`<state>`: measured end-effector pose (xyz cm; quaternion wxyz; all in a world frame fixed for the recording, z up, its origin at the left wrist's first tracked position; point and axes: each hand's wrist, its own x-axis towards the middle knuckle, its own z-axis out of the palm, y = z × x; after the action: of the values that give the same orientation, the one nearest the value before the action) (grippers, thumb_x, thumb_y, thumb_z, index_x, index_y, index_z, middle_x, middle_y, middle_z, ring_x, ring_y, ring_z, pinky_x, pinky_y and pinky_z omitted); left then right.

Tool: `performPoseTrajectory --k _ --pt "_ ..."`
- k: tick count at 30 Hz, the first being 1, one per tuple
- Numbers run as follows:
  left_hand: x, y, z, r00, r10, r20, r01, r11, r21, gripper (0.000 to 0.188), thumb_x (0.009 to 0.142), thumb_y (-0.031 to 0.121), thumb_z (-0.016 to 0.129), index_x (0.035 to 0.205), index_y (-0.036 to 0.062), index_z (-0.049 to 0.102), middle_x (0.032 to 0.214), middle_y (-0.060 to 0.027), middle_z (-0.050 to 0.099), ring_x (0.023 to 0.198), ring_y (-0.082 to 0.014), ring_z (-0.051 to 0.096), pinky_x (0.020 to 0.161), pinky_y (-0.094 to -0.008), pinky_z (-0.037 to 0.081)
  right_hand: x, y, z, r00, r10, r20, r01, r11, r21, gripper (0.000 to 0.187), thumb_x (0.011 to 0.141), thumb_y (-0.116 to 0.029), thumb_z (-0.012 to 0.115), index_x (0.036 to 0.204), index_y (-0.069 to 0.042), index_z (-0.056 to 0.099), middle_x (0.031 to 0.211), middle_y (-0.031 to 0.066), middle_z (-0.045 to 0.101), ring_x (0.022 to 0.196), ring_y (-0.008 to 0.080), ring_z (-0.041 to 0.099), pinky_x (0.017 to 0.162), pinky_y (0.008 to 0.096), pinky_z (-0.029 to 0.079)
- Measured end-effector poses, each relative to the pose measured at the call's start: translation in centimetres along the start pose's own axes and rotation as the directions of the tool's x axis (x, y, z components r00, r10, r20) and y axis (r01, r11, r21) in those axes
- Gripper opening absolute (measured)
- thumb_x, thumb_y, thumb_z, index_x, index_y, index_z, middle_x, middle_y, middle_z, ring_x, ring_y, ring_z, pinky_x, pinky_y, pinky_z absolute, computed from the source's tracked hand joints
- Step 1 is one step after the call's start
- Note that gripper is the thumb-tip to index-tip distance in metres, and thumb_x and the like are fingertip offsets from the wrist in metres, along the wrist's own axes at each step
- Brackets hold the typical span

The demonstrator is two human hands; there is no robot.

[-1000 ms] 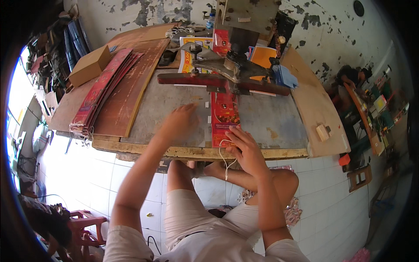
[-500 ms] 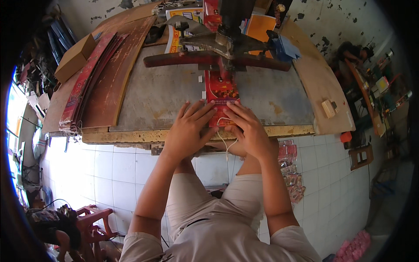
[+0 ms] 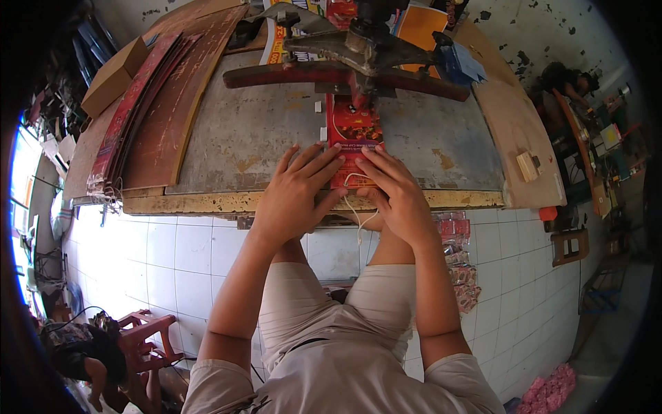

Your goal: The person seals several long red packaging strips using a small wooden hand-sealer on a workbench. The person aligns each strip under the machine, applies pressure with the wooden tool, and then sets the sealed strip aside.

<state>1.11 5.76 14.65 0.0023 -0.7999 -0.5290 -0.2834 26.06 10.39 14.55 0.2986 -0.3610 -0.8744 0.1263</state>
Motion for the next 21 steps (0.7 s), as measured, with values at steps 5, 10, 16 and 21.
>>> performPoseTrajectory --k 5,10,16,21 --pt "0.16 0.06 -0.16 1.000 0.004 0.006 -0.004 1.000 -0.016 0.057 0.104 0.042 0.075 0.152 0.0112 0.070 0.164 -0.0072 0.063 0.156 -0.0337 0.052 0.133 -0.0591 0.034 0.07 -0.12 0.07 0.999 -0.007 -0.033 0.007 1.000 0.004 0.057 0.093 -0.006 0.082 0.149 -0.006 0.071 0.160 0.0137 0.062 0.154 0.0365 0.054 0.129 0.0524 0.045" --pt "0.37 0.12 -0.36 1.000 0.016 0.022 -0.015 1.000 -0.020 0.056 0.105 0.041 0.074 0.152 0.0105 0.070 0.164 -0.0072 0.063 0.155 -0.0346 0.052 0.132 -0.0596 0.034 0.03 -0.09 0.18 0.998 -0.023 -0.057 0.022 0.999 -0.023 0.057 0.092 -0.009 0.084 0.147 -0.005 0.071 0.157 0.0137 0.064 0.150 0.0369 0.057 0.125 0.0519 0.048" --pt "0.33 0.03 -0.43 0.999 0.022 0.027 -0.021 1.000 -0.022 0.055 0.105 0.039 0.074 0.151 0.0098 0.071 0.164 -0.0073 0.063 0.156 -0.0349 0.052 0.132 -0.0598 0.034 0.12 -0.35 0.14 0.997 -0.027 -0.065 0.026 0.999 -0.022 0.057 0.092 -0.012 0.085 0.146 -0.005 0.072 0.155 0.0135 0.065 0.145 0.0373 0.059 0.121 0.0514 0.051" --pt "0.31 0.14 -0.47 0.999 0.017 0.028 -0.016 0.999 -0.031 0.054 0.105 0.038 0.073 0.151 0.0099 0.071 0.164 -0.0063 0.063 0.156 -0.0351 0.052 0.132 -0.0599 0.034 0.05 -0.47 0.12 0.997 -0.030 -0.070 0.028 0.999 -0.026 0.057 0.091 -0.012 0.086 0.146 -0.004 0.072 0.155 0.0137 0.065 0.142 0.0383 0.061 0.118 0.0509 0.053"
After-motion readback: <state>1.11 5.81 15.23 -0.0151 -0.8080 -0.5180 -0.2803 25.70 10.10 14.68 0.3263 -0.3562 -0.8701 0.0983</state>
